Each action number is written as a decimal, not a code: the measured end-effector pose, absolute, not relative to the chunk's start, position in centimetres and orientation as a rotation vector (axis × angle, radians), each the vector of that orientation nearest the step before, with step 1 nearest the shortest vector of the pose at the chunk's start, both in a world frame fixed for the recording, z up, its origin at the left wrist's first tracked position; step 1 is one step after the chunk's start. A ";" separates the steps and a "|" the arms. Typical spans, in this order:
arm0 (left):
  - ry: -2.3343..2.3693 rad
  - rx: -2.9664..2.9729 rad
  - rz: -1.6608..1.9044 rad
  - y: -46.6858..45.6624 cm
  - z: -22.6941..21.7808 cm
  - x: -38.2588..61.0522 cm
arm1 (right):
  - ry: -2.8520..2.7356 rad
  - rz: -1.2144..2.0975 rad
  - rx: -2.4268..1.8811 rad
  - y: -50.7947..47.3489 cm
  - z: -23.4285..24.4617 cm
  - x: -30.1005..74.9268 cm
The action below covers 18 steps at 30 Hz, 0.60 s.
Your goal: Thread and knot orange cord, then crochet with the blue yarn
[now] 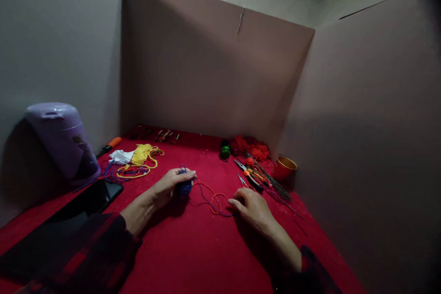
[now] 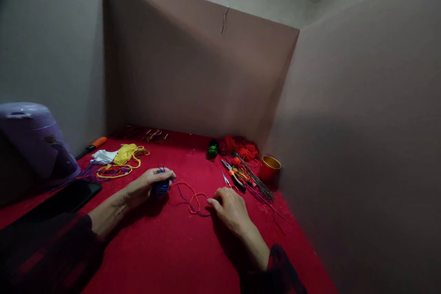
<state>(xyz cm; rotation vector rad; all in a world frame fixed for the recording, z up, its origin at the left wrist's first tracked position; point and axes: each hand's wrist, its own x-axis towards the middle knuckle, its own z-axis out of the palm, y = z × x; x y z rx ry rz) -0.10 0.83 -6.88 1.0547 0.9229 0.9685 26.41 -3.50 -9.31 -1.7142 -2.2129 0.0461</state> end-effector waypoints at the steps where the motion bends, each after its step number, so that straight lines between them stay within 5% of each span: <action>1: 0.922 1.054 0.964 0.8 -6.9 -0.1 | -2.229 0.084 -1.703 -3.8 -9.3 26.3; 18: 0.933 1.113 0.955 1.0 -7.3 -0.1 | -2.042 0.797 -1.402 -2.9 -9.4 27.4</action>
